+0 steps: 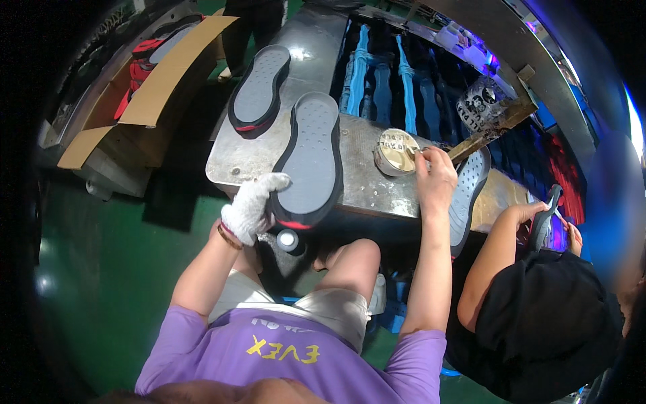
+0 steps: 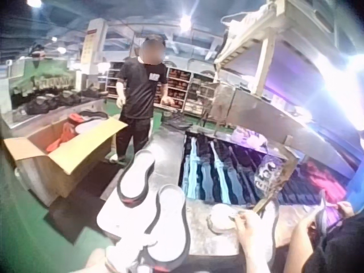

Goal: The person applies glue to the edge of a shoe sole using a small brush. They repeatedly dip the brush into a container of glue and spread it along the perimeter of the sole, then place the sole on a metal table.

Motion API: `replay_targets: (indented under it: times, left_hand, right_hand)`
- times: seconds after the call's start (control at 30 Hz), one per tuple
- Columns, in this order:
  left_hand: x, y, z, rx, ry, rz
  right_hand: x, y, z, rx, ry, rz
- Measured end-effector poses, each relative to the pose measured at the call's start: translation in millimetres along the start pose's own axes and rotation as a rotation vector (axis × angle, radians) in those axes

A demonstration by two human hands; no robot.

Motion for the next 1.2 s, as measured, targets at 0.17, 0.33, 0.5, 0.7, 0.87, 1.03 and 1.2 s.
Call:
replay_targets:
  times: [0.17,0.33,0.5,0.7,0.87,1.03,1.2]
  left_hand:
    - [19,23,52,0.142,0.169,0.008]
    - [16,27,71,-0.072,0.647,-0.231]
    - [8,32,94,-0.128,0.837,-0.541]
    - [21,27,102,-0.229,0.674,-0.573]
    - [19,28,105,-0.031,0.743,-0.667]
    - [26,28,110,-0.166,0.58,-0.416]
    - [29,26,106,-0.144,0.561,-0.234]
  right_hand:
    - [9,-25,15,-0.07,0.193,-0.182]
    - [64,-69,61,-0.119,0.121,-0.365]
    - [147,-96,99,0.022,-0.065,-0.456]
    - [174,-86,113,0.057,-0.156,-0.44]
    - [182,-84,113,0.086,-0.209,-0.393]
    - [182,-82,114,0.07,-0.224,-0.357]
    - [176,-77,115,0.046,-0.176,-0.336]
Point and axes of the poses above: each hand's wrist, its own z-axis away from the middle knuckle, its own y-axis out of the palm, x = y × z, the point moved 5 cm from there along -z, towards the middle knuckle, and after that the axes turned 12 degrees about z, right-handed, at the moved point
